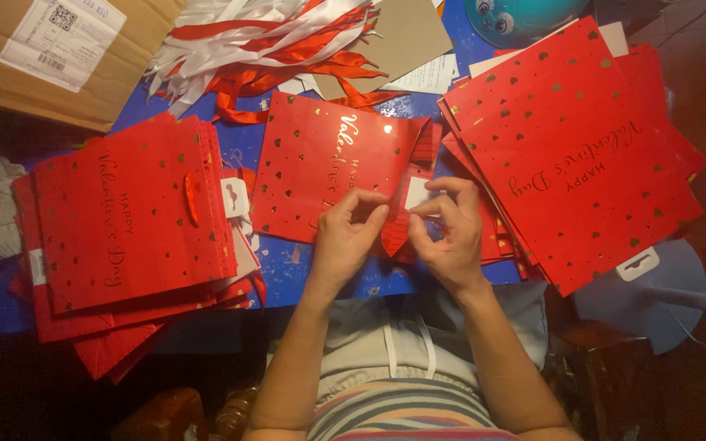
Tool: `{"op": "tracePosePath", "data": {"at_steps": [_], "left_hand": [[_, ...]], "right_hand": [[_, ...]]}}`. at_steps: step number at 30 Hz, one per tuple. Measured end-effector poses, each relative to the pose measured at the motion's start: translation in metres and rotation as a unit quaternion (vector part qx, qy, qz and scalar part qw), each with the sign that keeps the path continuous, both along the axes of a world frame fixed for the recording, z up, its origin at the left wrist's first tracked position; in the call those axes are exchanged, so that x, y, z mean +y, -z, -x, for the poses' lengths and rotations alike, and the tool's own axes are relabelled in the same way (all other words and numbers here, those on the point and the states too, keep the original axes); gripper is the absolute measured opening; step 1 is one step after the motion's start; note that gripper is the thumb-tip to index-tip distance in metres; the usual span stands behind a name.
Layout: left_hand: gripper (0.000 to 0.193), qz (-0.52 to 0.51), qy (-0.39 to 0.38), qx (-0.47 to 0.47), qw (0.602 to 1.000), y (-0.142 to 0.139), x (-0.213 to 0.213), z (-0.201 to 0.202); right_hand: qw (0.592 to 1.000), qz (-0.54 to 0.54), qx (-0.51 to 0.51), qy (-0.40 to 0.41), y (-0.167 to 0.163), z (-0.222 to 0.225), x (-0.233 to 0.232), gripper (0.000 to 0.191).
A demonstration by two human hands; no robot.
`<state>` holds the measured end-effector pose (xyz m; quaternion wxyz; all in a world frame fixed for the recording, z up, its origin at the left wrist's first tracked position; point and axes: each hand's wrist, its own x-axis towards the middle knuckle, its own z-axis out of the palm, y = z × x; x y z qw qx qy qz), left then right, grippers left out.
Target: The person threads red ribbons through the white plastic handles of red Valentine's Day gift bags and ties them into bows. The person works on multiple bags one at a time, placing finished bags into a stack.
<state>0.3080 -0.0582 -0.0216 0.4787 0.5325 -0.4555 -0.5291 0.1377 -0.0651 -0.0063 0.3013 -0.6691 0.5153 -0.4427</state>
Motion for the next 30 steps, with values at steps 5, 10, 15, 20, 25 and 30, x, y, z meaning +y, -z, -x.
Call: {"op": "tracePosePath", "data": {"at_steps": [5, 10, 15, 20, 25, 30], "left_hand": [[0.019, -0.04, 0.007, -0.008, 0.999, 0.002, -0.002, -0.008], [0.018, -0.018, 0.024, -0.014, 0.999, 0.004, -0.001, -0.007], [0.026, -0.012, 0.034, 0.032, 0.999, 0.006, -0.003, -0.005], [0.015, -0.021, 0.06, -0.058, 0.996, 0.011, -0.005, -0.002], [0.016, -0.027, -0.013, 0.039, 0.999, 0.017, -0.001, 0.001], [0.025, -0.012, -0.043, 0.087, 0.995, 0.014, 0.0, 0.001]], "right_hand": [[0.998, 0.009, 0.034, -0.056, 0.005, -0.006, -0.006, 0.01], [0.995, 0.028, 0.079, -0.059, 0.009, -0.005, -0.006, 0.012], [0.993, 0.051, 0.093, -0.055, 0.01, 0.0, -0.008, 0.01], [0.989, 0.085, 0.098, -0.069, 0.005, 0.003, -0.01, 0.01], [0.987, 0.088, 0.12, -0.061, 0.0, 0.002, -0.004, 0.008], [0.987, 0.089, 0.122, -0.061, -0.003, -0.002, -0.003, 0.009]]}}
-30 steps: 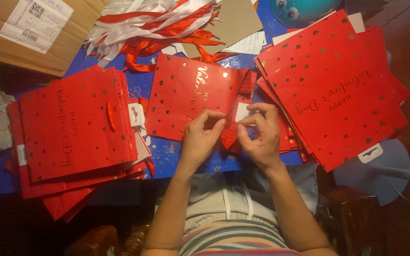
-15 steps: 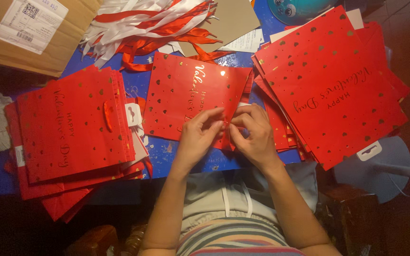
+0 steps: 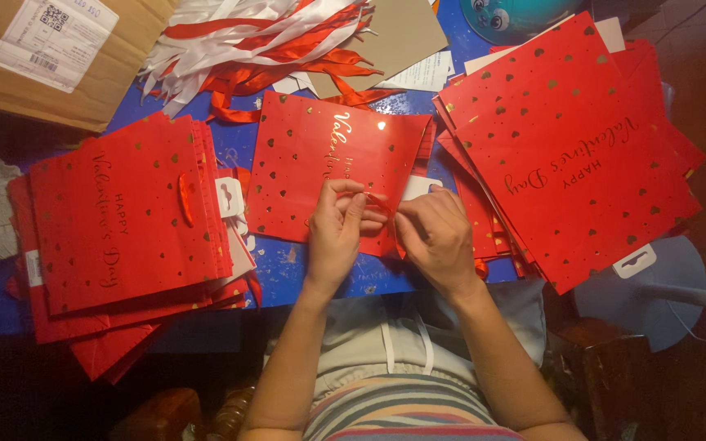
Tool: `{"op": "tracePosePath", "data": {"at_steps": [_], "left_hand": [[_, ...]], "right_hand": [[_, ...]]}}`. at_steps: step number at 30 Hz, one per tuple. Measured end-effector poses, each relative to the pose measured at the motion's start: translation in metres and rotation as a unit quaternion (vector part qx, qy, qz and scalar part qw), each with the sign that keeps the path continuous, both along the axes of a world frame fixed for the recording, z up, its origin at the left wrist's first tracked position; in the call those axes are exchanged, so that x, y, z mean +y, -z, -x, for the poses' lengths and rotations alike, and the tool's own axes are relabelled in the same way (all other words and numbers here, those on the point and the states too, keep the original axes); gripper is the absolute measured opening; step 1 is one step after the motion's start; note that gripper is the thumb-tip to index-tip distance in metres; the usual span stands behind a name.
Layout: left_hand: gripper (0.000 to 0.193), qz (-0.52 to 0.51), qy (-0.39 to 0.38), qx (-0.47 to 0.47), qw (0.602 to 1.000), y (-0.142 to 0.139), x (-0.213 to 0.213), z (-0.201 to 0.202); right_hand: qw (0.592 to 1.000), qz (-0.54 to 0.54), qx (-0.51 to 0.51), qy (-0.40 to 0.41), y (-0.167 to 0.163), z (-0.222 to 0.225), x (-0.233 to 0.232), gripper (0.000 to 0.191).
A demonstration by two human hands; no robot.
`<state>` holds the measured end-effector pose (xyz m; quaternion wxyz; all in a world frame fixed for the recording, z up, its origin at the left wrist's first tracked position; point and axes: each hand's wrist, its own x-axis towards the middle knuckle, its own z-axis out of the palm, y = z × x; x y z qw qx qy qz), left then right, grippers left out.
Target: The person threads red ribbons through the white plastic handles of red Valentine's Day gift bags and ties them into bows. The person works on multiple bags one at a time, placing finished bags into a stack.
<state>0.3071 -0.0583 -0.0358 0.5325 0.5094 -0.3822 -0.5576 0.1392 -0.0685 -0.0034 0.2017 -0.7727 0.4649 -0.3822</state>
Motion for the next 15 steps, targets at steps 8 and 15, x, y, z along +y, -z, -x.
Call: {"op": "tracePosePath", "data": {"at_steps": [8, 15], "left_hand": [[0.046, -0.033, 0.067, -0.043, 0.996, -0.001, -0.008, -0.008], [0.015, 0.029, 0.033, -0.131, 0.99, 0.009, -0.014, -0.003]], "right_hand": [[0.999, 0.007, 0.043, -0.002, -0.001, -0.003, -0.003, 0.015], [0.999, -0.016, 0.035, -0.004, 0.002, -0.003, -0.015, 0.013]]}}
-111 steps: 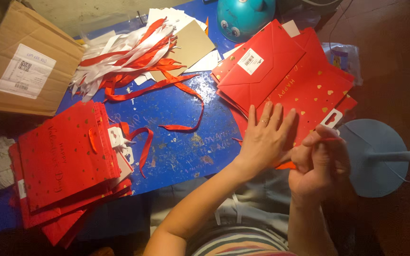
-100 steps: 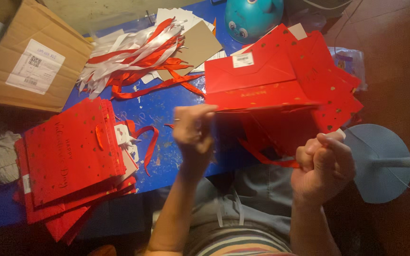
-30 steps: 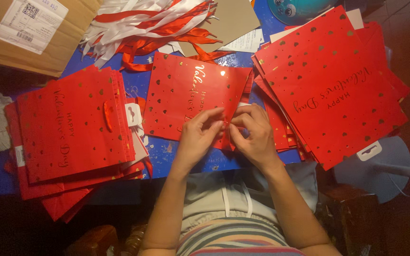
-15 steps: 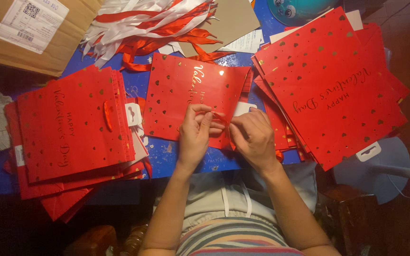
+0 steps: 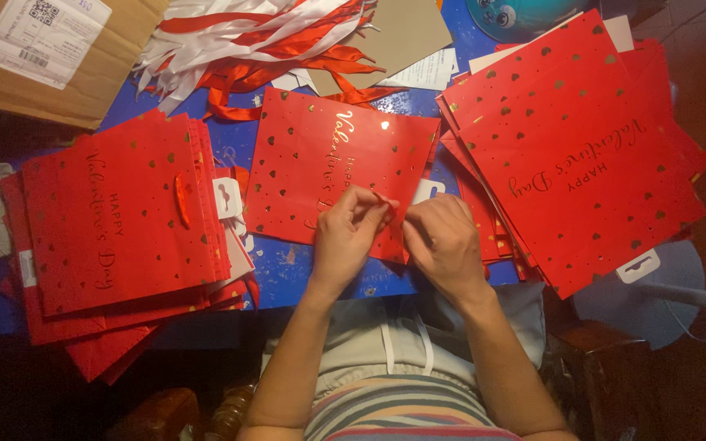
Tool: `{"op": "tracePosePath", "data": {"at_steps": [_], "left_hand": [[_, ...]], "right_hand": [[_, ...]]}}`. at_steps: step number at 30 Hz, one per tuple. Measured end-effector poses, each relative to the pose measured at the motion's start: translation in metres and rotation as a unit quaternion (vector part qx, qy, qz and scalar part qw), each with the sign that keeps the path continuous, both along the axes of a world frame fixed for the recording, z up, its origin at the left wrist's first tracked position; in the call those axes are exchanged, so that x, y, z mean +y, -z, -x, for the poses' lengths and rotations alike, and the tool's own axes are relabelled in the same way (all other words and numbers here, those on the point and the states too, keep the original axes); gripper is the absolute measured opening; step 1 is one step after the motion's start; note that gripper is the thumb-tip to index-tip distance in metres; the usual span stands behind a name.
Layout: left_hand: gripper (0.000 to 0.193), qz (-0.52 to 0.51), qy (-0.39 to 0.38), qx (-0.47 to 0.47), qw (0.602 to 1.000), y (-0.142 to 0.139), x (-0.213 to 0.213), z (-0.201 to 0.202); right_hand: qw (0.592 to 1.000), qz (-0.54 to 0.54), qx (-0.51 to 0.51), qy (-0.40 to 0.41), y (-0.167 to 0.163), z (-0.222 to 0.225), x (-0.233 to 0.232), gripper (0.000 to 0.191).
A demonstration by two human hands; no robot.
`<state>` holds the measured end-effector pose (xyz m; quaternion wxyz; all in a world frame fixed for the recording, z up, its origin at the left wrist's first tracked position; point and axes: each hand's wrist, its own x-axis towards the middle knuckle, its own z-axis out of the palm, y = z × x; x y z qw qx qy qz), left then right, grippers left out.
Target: The person threads red ribbons through the white plastic handles of red Valentine's Day gift bags and ties them into bows. The person works on multiple bags one at a time, placing finished bags into a stack.
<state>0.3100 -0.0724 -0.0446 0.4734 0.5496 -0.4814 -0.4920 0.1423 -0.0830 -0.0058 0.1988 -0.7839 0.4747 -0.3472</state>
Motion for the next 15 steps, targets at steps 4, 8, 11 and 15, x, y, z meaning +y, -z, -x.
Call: {"op": "tracePosePath", "data": {"at_steps": [4, 8, 11, 15], "left_hand": [[0.022, -0.041, -0.051, 0.147, 0.987, 0.0, -0.007, -0.003], [0.027, -0.035, 0.014, 0.224, 0.974, -0.006, -0.01, -0.005], [0.028, -0.086, 0.034, 0.039, 0.995, -0.014, -0.005, -0.008], [0.017, -0.047, 0.04, 0.025, 0.998, -0.017, -0.005, -0.008]], "right_hand": [[1.0, -0.021, -0.005, -0.009, -0.001, 0.003, -0.004, 0.012], [0.999, -0.041, -0.021, -0.005, -0.003, 0.004, -0.004, 0.011], [0.998, -0.048, -0.028, -0.006, -0.006, 0.005, -0.004, 0.01], [0.998, -0.052, -0.025, -0.013, -0.01, 0.004, -0.004, 0.011]]}}
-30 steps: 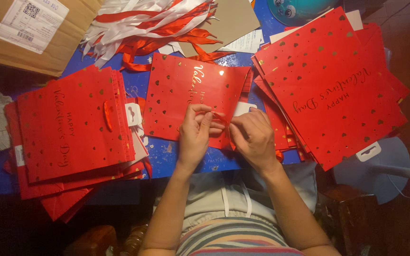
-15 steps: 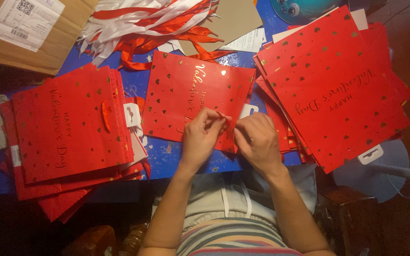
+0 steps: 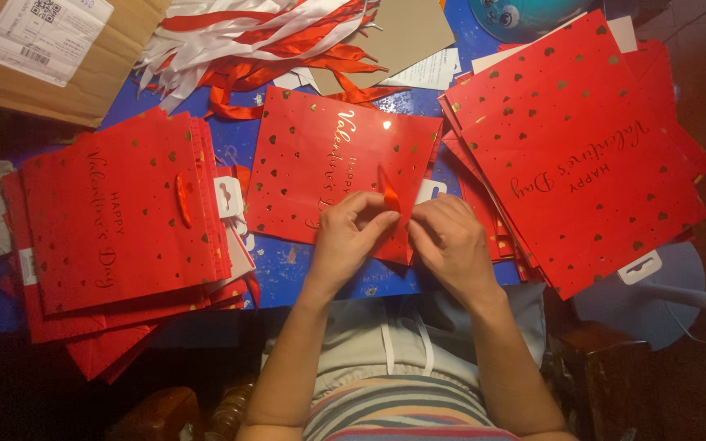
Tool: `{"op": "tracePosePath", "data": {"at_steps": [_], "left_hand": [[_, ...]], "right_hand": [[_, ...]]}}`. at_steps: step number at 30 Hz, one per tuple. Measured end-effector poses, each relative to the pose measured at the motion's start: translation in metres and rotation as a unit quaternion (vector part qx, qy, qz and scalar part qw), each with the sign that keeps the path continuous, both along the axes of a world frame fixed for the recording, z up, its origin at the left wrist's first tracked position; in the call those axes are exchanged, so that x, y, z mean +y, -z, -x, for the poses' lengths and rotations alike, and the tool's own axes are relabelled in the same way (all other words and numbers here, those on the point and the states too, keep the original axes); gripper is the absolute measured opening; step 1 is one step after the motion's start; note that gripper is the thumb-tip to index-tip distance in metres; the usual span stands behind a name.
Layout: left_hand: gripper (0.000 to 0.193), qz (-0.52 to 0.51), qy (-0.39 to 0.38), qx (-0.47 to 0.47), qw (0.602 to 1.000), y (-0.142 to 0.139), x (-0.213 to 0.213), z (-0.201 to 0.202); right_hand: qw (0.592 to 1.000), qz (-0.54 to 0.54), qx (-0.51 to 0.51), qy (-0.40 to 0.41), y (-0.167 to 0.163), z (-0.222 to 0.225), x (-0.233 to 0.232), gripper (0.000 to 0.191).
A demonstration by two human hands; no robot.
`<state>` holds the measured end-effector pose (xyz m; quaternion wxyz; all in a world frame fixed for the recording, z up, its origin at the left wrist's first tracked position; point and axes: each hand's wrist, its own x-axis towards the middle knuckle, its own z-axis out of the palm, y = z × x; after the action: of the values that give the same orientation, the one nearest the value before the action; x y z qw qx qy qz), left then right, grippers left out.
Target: The person threads red ribbons through the white plastic handles of red Valentine's Day gift bags and ties them into bows. The person works on multiple bags one at a time, placing finished bags into a stack.
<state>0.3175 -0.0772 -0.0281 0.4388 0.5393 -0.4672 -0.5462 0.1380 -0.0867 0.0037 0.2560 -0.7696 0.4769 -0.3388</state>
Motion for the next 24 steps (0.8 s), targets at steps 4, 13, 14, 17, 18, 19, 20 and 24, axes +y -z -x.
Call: {"op": "tracePosePath", "data": {"at_steps": [4, 13, 14, 17, 18, 19, 20, 24], "left_hand": [[0.014, 0.002, -0.043, 0.045, 0.998, 0.007, 0.0, 0.006], [0.022, 0.04, -0.064, 0.182, 0.98, 0.013, 0.0, 0.005], [0.028, 0.032, -0.046, 0.188, 0.981, 0.012, 0.0, 0.006], [0.028, 0.186, -0.033, -0.193, 0.963, 0.011, 0.002, 0.006], [0.025, 0.147, -0.037, -0.152, 0.977, 0.012, 0.003, 0.007], [0.023, 0.107, -0.04, -0.109, 0.987, 0.013, 0.004, 0.008], [0.021, 0.066, -0.042, -0.067, 0.995, 0.015, 0.005, 0.008], [0.027, 0.068, -0.105, 0.181, 0.975, 0.023, 0.004, 0.002]], "right_hand": [[1.0, -0.01, 0.012, 0.003, 0.0, 0.0, -0.001, 0.01], [0.999, -0.042, -0.008, 0.008, 0.009, 0.006, -0.004, 0.009], [0.999, -0.041, -0.009, 0.008, 0.01, 0.006, -0.004, 0.009], [0.999, -0.045, -0.011, 0.002, 0.009, 0.008, -0.003, 0.01], [0.999, -0.044, -0.017, -0.001, 0.009, 0.008, -0.003, 0.009], [0.999, -0.044, -0.023, -0.003, 0.008, 0.009, -0.003, 0.009], [0.999, -0.044, -0.029, -0.005, 0.008, 0.009, -0.002, 0.009], [0.999, -0.029, -0.022, 0.002, 0.009, 0.008, -0.001, 0.009]]}}
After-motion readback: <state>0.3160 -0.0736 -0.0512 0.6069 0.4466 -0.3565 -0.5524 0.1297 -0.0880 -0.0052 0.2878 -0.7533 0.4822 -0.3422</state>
